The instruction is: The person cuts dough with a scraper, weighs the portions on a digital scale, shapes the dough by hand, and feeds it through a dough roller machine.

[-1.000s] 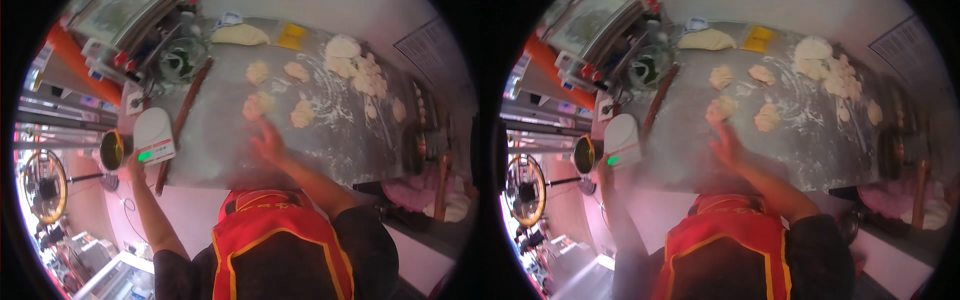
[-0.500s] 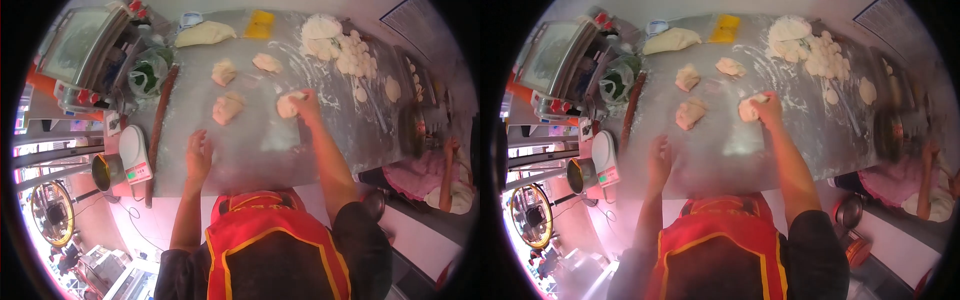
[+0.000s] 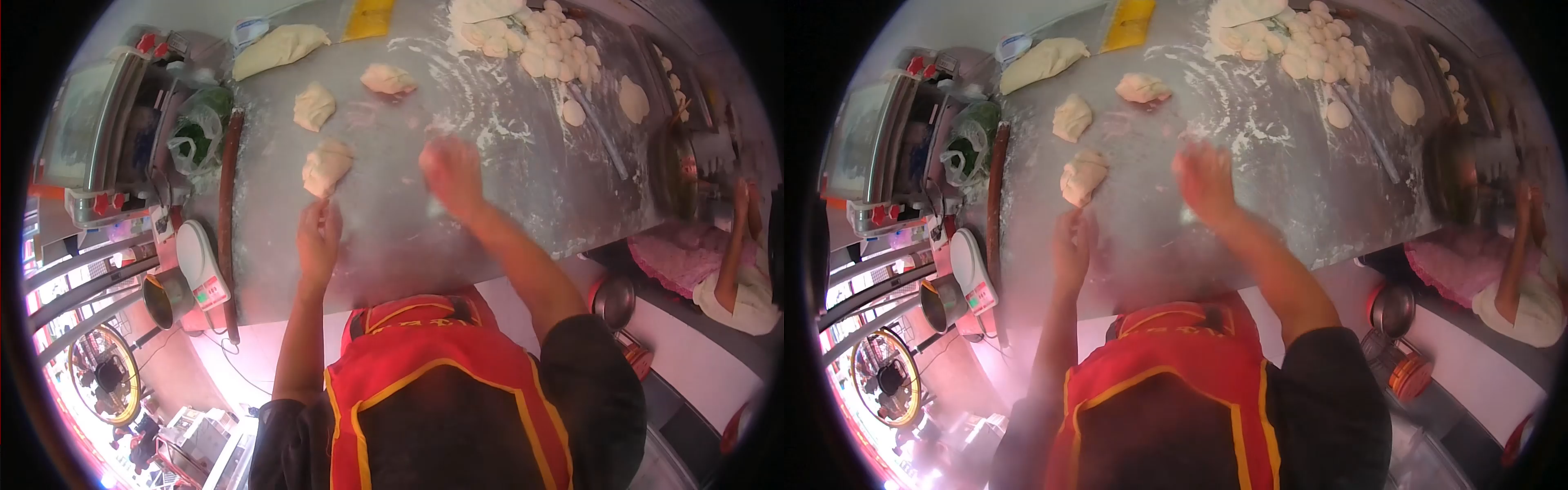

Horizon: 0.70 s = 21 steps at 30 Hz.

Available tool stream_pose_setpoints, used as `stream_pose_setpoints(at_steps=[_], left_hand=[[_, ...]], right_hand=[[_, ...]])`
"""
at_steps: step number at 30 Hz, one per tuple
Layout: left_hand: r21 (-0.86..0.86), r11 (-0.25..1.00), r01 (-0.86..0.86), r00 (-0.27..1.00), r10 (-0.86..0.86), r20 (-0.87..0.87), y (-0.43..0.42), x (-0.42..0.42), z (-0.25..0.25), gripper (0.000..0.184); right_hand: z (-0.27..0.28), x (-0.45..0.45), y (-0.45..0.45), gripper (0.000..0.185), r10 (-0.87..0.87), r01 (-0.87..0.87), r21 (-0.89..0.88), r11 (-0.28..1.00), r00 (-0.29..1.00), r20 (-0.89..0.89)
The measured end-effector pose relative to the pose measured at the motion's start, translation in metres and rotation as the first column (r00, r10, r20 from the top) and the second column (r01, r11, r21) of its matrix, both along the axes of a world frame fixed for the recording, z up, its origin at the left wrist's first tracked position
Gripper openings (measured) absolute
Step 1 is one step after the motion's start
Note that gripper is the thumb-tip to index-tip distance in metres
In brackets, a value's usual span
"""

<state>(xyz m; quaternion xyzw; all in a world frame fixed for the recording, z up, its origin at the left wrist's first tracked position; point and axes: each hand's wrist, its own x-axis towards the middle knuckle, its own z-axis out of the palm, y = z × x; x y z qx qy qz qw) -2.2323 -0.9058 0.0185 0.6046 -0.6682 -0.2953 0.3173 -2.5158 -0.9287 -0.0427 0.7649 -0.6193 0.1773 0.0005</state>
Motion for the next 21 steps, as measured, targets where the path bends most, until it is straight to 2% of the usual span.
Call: stream_pose_setpoints(at_steps=[1, 4, 7, 9, 12, 13, 15, 18, 21], left_hand=[[0.017, 1.000, -0.006, 1.000, 0.006, -0.008, 0.002, 0.000, -0.003, 0.025], [0.063, 0.998, -0.017, 1.000, 0.018, -0.022, 0.010, 0.003, -0.012, 0.024], [0.060, 0.998, -0.015, 1.000, 0.016, -0.008, 0.016, 0.002, -0.011, 0.025], [0.026, 0.999, 0.024, 1.000, -0.024, 0.005, 0.015, 0.001, -0.006, 0.025], [0.040, 0.999, 0.015, 1.000, -0.015, 0.014, 0.015, -0.003, -0.001, 0.025], [0.033, 0.999, 0.026, 1.000, -0.026, -0.001, 0.015, -0.002, -0.002, 0.025], [0.019, 0.999, 0.045, 0.998, -0.045, -0.034, 0.016, 0.000, -0.005, 0.025], [0.064, 0.997, 0.037, 0.999, -0.036, -0.018, 0.020, 0.002, -0.004, 0.025], [0.127, 0.990, 0.053, 0.996, -0.043, -0.076, 0.021, -0.006, 0.009, 0.025]], right_hand=[[0.003, 0.008, 0.024, 0.048, 0.099, -0.122, -0.098, 0.988, 0.971, -0.218], [0.017, 0.027, 0.074, 0.047, 0.245, -0.247, 0.108, 0.963, 0.969, 0.035], [0.006, 0.002, 0.029, 0.051, 0.122, -0.122, 0.016, 0.992, 0.993, -0.003], [0.013, -0.014, -0.010, 0.050, -0.115, 0.115, -0.018, 0.993, 0.993, 0.037], [0.005, -0.042, -0.038, 0.045, -0.075, 0.074, 0.022, 0.997, 0.995, 0.064], [0.013, -0.042, -0.034, 0.043, -0.074, 0.035, 0.197, 0.980, 0.978, 0.195], [0.044, -0.038, -0.020, 0.040, -0.134, -0.113, 0.500, 0.859, 0.892, 0.433], [0.066, -0.040, 0.010, 0.037, -0.224, 0.050, 0.506, 0.861, 0.931, 0.289], [0.053, -0.044, 0.054, 0.036, -0.061, 0.038, 0.327, 0.944, 0.996, 0.063]])
